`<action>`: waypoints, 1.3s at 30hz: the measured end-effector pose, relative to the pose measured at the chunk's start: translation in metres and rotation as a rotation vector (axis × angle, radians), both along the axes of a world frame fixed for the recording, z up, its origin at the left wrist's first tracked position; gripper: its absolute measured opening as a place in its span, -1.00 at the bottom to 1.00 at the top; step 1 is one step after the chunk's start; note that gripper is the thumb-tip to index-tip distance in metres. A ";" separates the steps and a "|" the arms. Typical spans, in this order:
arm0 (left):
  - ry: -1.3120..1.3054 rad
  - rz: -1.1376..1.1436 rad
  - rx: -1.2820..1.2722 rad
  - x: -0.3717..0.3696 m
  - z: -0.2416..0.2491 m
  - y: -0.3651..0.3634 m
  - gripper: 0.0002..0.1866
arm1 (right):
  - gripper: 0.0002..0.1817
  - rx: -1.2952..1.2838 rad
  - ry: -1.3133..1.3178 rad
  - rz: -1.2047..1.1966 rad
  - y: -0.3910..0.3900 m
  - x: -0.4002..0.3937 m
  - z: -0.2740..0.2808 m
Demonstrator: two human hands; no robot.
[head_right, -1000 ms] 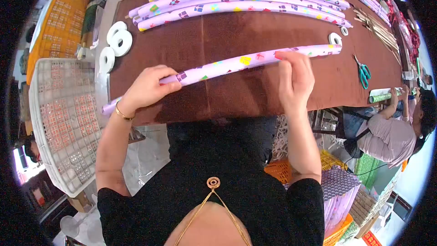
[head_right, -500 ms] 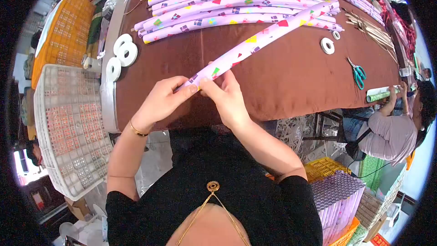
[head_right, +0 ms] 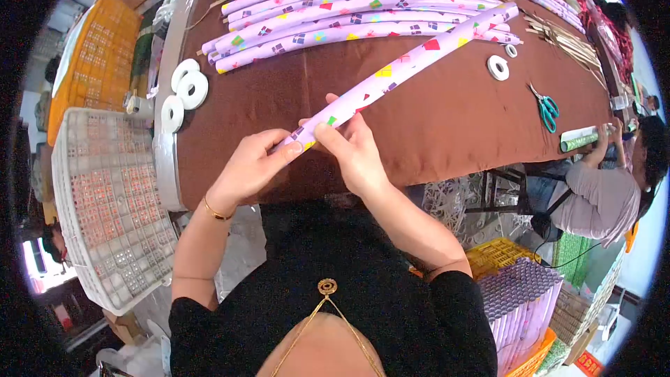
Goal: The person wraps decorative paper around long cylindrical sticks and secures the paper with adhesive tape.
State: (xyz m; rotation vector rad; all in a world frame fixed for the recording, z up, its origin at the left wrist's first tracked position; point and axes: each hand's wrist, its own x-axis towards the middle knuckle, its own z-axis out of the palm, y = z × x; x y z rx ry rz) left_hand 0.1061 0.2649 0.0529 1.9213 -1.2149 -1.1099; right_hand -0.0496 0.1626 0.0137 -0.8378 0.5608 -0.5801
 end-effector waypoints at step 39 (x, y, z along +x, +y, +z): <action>-0.071 0.119 -0.098 -0.018 0.002 0.062 -0.74 | -0.53 -0.069 -0.138 -0.350 -0.105 -0.051 0.032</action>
